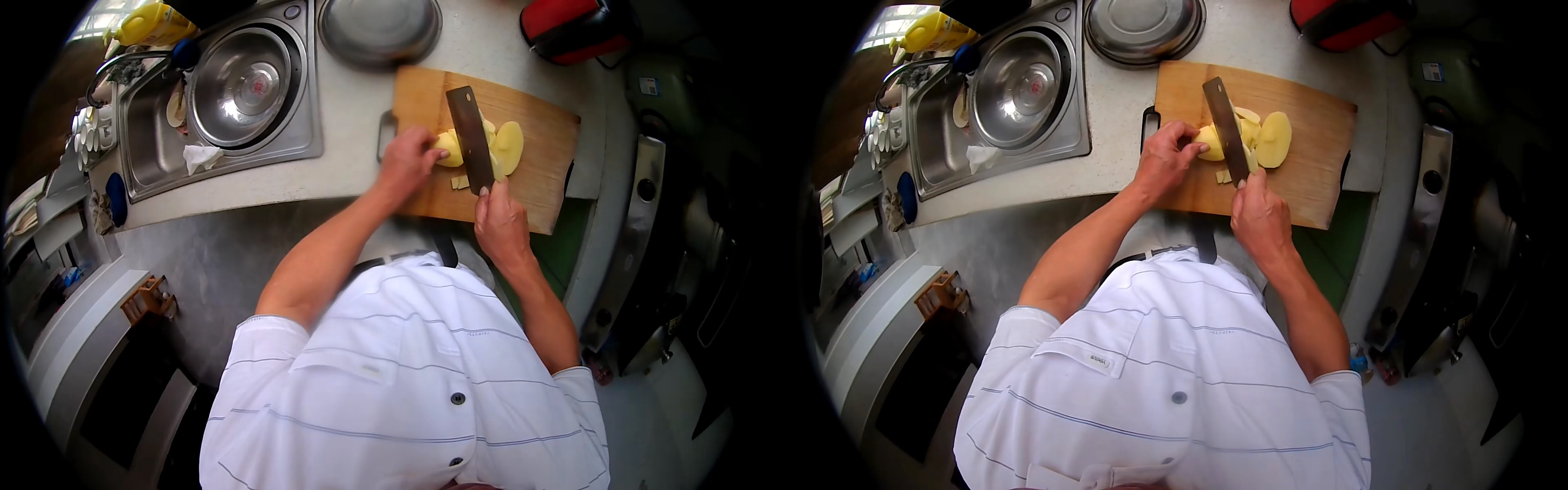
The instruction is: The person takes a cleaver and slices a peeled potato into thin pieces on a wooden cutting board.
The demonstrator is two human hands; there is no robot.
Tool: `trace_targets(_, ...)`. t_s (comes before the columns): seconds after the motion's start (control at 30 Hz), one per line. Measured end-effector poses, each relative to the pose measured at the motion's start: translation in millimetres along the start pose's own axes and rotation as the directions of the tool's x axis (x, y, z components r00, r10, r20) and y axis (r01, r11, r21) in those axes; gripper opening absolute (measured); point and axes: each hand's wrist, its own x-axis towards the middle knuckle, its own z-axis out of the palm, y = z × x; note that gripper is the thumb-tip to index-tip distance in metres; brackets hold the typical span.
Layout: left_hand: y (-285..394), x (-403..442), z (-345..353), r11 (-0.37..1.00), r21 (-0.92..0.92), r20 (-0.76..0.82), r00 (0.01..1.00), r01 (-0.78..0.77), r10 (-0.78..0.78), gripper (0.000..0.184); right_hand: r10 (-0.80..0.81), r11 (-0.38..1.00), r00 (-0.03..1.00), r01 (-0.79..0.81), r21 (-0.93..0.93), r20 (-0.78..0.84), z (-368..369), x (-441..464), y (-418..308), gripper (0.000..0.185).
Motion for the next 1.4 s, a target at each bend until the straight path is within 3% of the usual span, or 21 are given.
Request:
trace_targets(0.5,1,0,-2,1.000,-0.002,0.005,1.000,-0.006,0.006,0.022,-0.034,0.999,0.998,0.036,-0.031,0.061,41,10,21,0.018)
trace_targets(0.67,3,-1,1,0.994,-0.100,-0.020,0.998,0.051,-0.053,0.028,0.012,0.999,0.998,-0.009,-0.035,0.061,48,9,24,0.019)
trace_targets(1.0,0,-1,0,0.997,-0.077,-0.026,0.999,0.022,-0.024,0.026,-0.005,0.999,1.000,0.007,-0.047,0.026,4,-5,-2,0.015)
trace_targets(1.33,0,1,-2,0.999,-0.022,0.011,1.000,0.028,-0.028,0.023,0.018,0.998,0.997,-0.013,-0.064,0.074,23,0,4,0.016)
trace_targets(1.4,0,-4,-1,0.999,-0.016,0.012,1.000,0.029,-0.029,0.023,-0.057,0.997,0.998,0.058,-0.052,0.037,38,6,14,0.016)
